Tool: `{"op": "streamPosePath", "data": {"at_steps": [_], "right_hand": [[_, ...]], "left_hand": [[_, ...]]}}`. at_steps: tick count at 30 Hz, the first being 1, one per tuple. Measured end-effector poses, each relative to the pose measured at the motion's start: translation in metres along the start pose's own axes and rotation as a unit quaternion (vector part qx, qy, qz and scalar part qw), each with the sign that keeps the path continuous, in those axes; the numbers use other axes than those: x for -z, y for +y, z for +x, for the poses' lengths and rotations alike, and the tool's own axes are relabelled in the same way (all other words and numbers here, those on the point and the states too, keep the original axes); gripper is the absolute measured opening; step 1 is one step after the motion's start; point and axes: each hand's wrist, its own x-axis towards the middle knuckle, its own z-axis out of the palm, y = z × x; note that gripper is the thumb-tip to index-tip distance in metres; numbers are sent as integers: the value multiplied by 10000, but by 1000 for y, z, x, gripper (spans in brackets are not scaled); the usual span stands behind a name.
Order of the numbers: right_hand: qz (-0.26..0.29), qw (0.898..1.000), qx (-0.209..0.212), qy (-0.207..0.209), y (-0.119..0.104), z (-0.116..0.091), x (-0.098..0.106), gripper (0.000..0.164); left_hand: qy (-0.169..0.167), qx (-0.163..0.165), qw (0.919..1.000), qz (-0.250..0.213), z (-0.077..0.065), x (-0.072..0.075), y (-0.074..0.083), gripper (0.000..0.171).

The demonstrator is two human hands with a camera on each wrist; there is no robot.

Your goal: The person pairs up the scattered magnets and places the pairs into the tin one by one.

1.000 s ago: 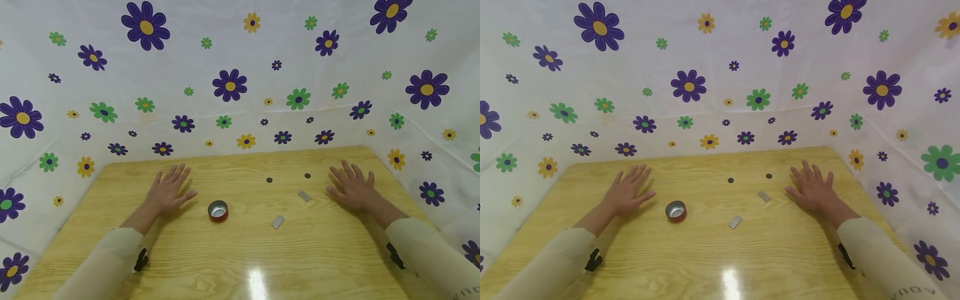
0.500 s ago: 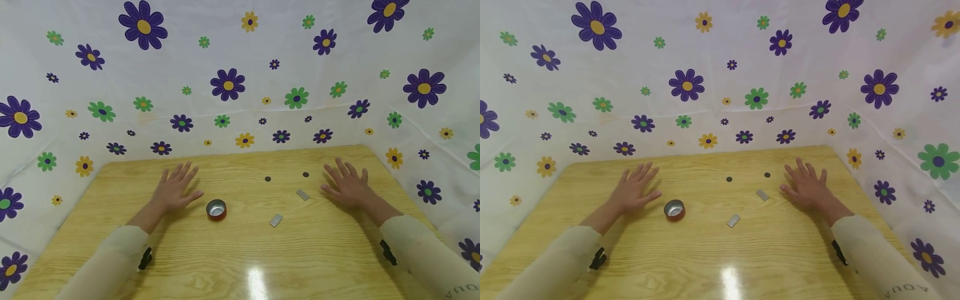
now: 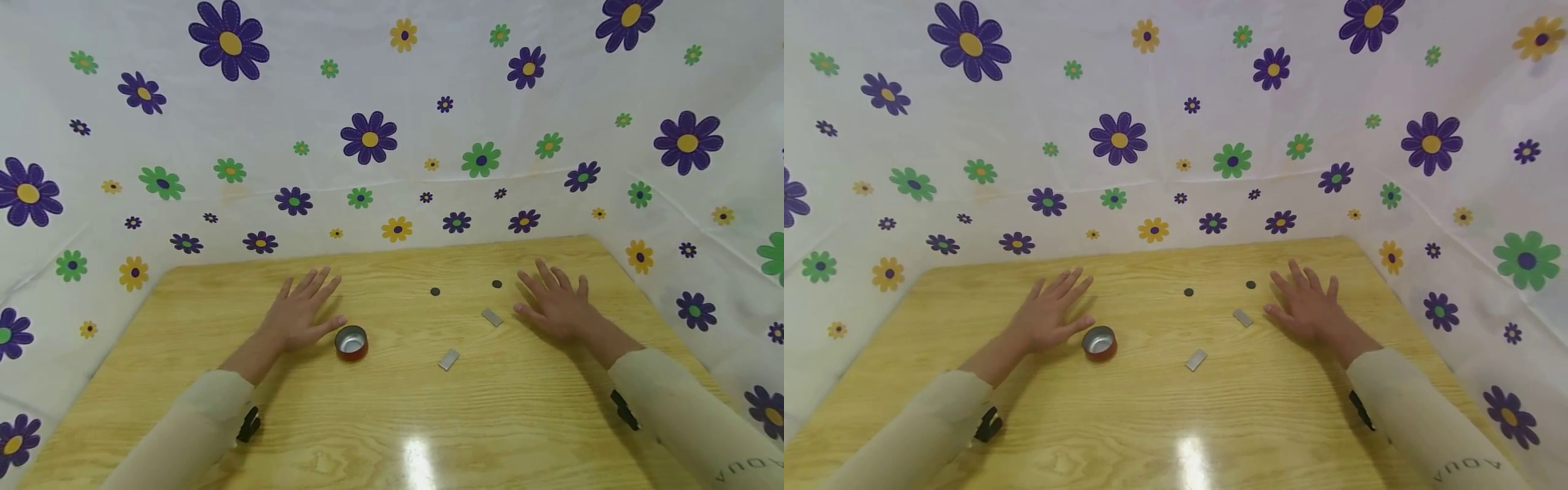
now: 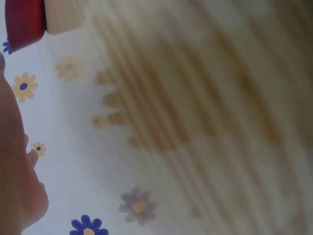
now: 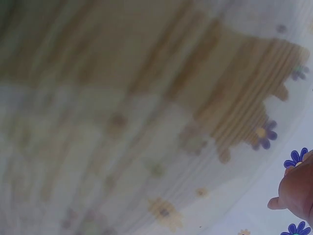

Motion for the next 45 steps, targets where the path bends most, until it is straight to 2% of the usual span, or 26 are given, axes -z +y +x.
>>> {"op": "streamPosePath", "data": {"at_steps": [12, 19, 29, 34, 41, 45], "right_hand": [[-58, 10000, 66, 34, -3, 3, -1, 74], [-170, 9996, 228, 55, -8, 3, -2, 71], [-216, 9970, 684, 278, -17, 7, -3, 63], [-332, 9959, 815, 210, -20, 11, -4, 60], [-223, 9917, 1265, 97, -23, 13, -6, 50], [-30, 9890, 1471, 173, -25, 13, -5, 42]], "left_hand": [[106, -234, 9997, 64, 3, -4, 9, 82], [17, -238, 9997, -22, 3, -4, 16, 80], [2, -432, 9990, 74, 5, -1, 27, 79], [-31, -440, 9990, 1, 6, -3, 30, 79], [-91, -541, 9985, -29, 9, -3, 40, 79], [-156, -575, 9982, -26, 11, -4, 46, 79]]}}
